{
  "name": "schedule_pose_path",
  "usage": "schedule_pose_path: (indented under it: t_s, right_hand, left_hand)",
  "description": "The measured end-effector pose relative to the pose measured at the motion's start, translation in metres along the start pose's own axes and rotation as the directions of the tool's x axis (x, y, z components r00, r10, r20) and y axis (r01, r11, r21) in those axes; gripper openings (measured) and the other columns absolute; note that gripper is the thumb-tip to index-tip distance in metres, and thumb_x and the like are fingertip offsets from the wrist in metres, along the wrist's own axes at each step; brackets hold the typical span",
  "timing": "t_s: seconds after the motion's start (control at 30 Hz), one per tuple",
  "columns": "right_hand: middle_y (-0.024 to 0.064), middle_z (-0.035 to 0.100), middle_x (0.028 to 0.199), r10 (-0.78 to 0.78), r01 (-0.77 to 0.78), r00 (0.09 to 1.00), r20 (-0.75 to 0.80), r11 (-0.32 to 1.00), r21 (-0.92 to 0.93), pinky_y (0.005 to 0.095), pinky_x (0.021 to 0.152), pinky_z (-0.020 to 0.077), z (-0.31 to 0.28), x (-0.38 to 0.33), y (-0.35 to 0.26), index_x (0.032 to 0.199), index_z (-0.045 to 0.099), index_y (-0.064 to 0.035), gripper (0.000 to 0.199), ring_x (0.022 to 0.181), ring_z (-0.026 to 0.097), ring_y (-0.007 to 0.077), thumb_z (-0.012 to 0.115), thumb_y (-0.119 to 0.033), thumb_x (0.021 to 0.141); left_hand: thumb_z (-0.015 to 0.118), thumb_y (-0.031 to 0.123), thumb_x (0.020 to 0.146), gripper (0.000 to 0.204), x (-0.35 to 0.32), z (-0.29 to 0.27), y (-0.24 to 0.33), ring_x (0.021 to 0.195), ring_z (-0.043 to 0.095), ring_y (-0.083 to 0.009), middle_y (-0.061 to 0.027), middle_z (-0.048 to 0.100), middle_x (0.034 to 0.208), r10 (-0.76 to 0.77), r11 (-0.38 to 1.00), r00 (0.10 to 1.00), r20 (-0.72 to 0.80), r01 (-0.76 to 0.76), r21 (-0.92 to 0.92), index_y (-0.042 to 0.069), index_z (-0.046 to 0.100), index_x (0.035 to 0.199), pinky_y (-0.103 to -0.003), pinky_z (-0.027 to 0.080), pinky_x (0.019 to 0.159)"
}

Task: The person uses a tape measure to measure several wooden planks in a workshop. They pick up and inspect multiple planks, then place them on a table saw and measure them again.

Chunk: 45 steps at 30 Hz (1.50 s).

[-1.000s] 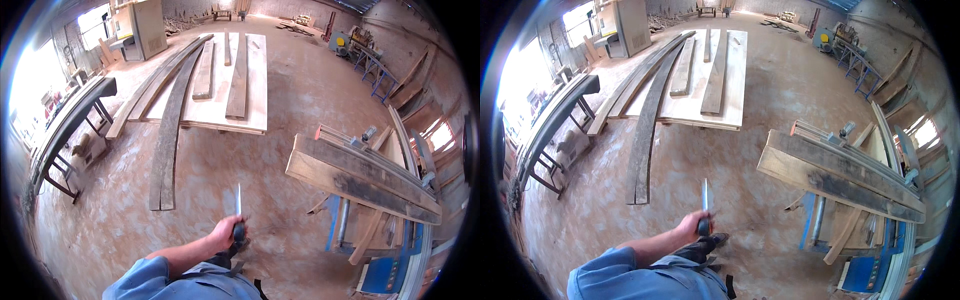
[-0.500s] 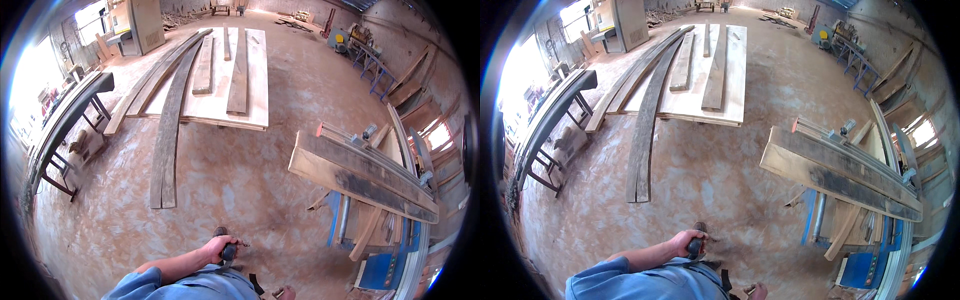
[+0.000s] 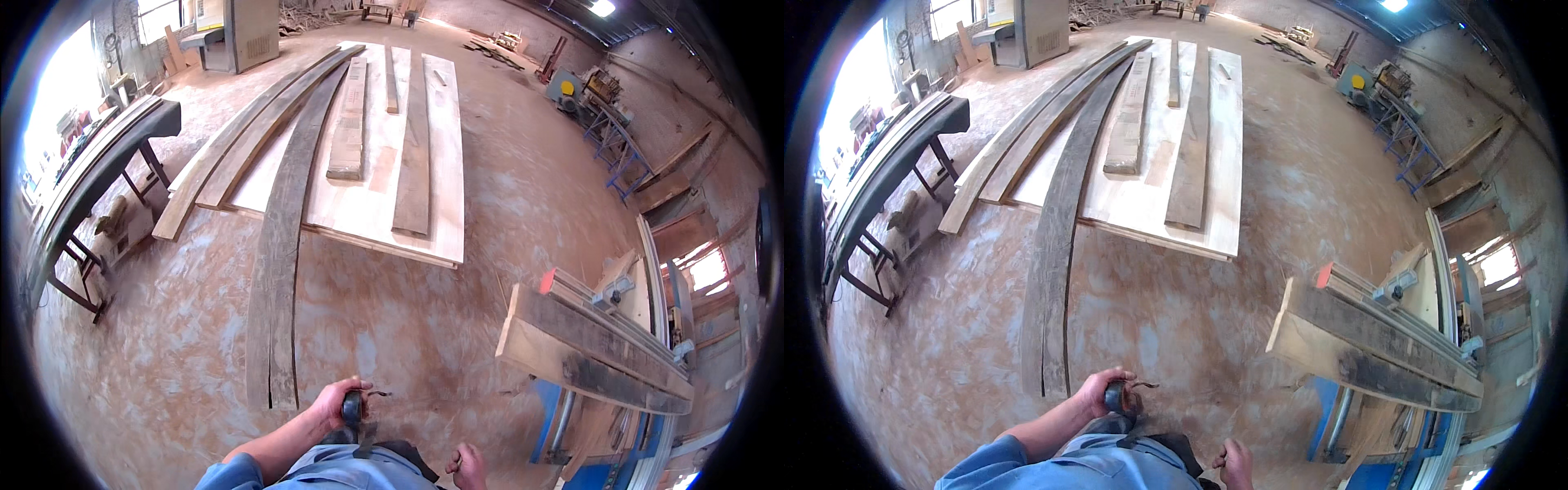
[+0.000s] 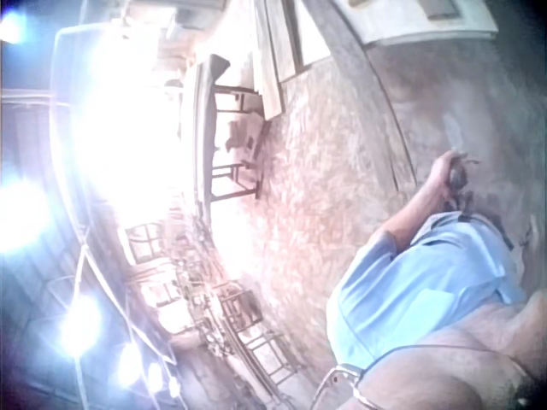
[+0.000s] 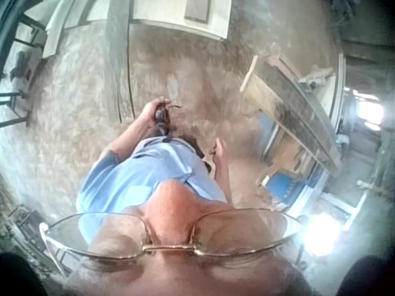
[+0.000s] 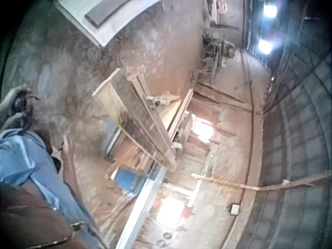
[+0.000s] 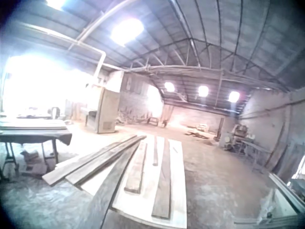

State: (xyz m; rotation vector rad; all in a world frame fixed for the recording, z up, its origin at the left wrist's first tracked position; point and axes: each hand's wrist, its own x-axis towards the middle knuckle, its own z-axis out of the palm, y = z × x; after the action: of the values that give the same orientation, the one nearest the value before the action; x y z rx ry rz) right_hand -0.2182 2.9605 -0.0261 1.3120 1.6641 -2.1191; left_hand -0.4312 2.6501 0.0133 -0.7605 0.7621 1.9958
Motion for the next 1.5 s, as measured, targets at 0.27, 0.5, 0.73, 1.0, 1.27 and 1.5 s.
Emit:
schedule_pose_path:
  t_s: [0.27, 0.5, 0.73, 1.0, 1.27, 1.5]
  right_hand:
    - [0.0050, 0.053, 0.063, -0.020, 0.033, 0.982, 0.186, 0.997, -0.065, 0.0311, 0.043, 0.0437, 0.066, 0.058, -0.095, 0.079, 0.053, -0.0049, 0.022, 0.047, 0.050, 0.0158, 0.055, -0.021, 0.094]
    - [0.0041, 0.052, 0.062, -0.116, 0.144, 0.966, 0.230, 0.983, -0.110, 0.0283, 0.043, 0.0429, 0.133, 0.120, -0.213, 0.086, 0.057, -0.0010, 0.017, 0.046, 0.049, 0.0120, 0.056, -0.015, 0.094]
    - [0.0040, 0.054, 0.063, -0.155, 0.164, 0.968, 0.197, 0.986, -0.026, 0.0269, 0.043, 0.0434, 0.166, 0.172, -0.295, 0.087, 0.058, 0.0001, 0.014, 0.046, 0.048, 0.0109, 0.056, -0.012, 0.094]
    - [0.0018, 0.054, 0.068, -0.132, 0.080, 0.979, -0.155, 0.949, -0.304, 0.0288, 0.047, 0.0389, 0.203, 0.234, -0.343, 0.077, 0.056, -0.0068, 0.026, 0.057, 0.050, 0.0112, 0.055, -0.027, 0.093]
    - [0.0077, 0.051, 0.055, -0.090, 0.001, 0.966, -0.240, 0.938, -0.346, 0.0357, 0.049, 0.0411, 0.251, 0.260, -0.371, 0.066, 0.051, -0.0052, 0.037, 0.051, 0.051, 0.0177, 0.051, -0.032, 0.092]
    - [0.0059, 0.053, 0.061, 0.360, -0.427, 0.796, -0.487, 0.904, -0.028, 0.0339, 0.050, 0.0437, 0.290, 0.280, -0.397, 0.077, 0.056, -0.0050, 0.037, 0.053, 0.052, 0.0160, 0.055, -0.039, 0.093]
  left_hand:
    - [0.038, 0.047, 0.100, 0.049, 0.039, 0.016, 0.087, 0.061, 0.059, -0.0280, -0.0096, 0.060, 0.069, 0.090, 0.992, 0.990, -0.113, -0.099, -0.081, 0.002, 0.055, 0.108, -0.041, 0.050, 0.052]
    - [0.049, 0.033, 0.098, 0.034, 0.095, 0.074, 0.182, 0.052, 0.057, -0.0189, -0.0070, 0.059, 0.066, 0.354, 0.935, 0.918, -0.178, -0.354, 0.031, 0.002, 0.057, 0.111, -0.032, 0.049, 0.048]
    - [0.053, 0.044, 0.094, 0.049, 0.151, 0.145, 0.313, 0.056, 0.054, -0.0131, -0.0049, 0.057, 0.068, 0.527, 0.839, 0.831, -0.177, -0.477, 0.261, 0.002, 0.057, 0.118, -0.027, 0.043, 0.051]
    - [0.059, 0.021, 0.086, 0.028, 0.324, 0.246, 0.556, 0.064, 0.053, -0.0104, -0.0019, 0.058, 0.074, 0.780, 0.464, 0.626, -0.014, -0.563, 0.684, -0.002, 0.067, 0.100, -0.026, 0.041, 0.059]
    - [0.058, 0.037, 0.081, 0.056, 0.501, 0.306, 0.765, 0.111, 0.061, -0.0335, -0.0196, 0.065, 0.116, 0.868, 0.092, 0.496, -0.023, -0.116, 0.989, 0.007, 0.057, 0.128, -0.041, 0.046, 0.096]
    - [0.065, 0.049, 0.080, 0.066, 0.583, 0.347, 0.869, 0.107, 0.062, -0.0369, -0.0246, 0.064, 0.111, 0.890, 0.032, 0.453, -0.044, 0.032, 0.999, -0.004, 0.053, 0.117, -0.044, 0.049, 0.089]
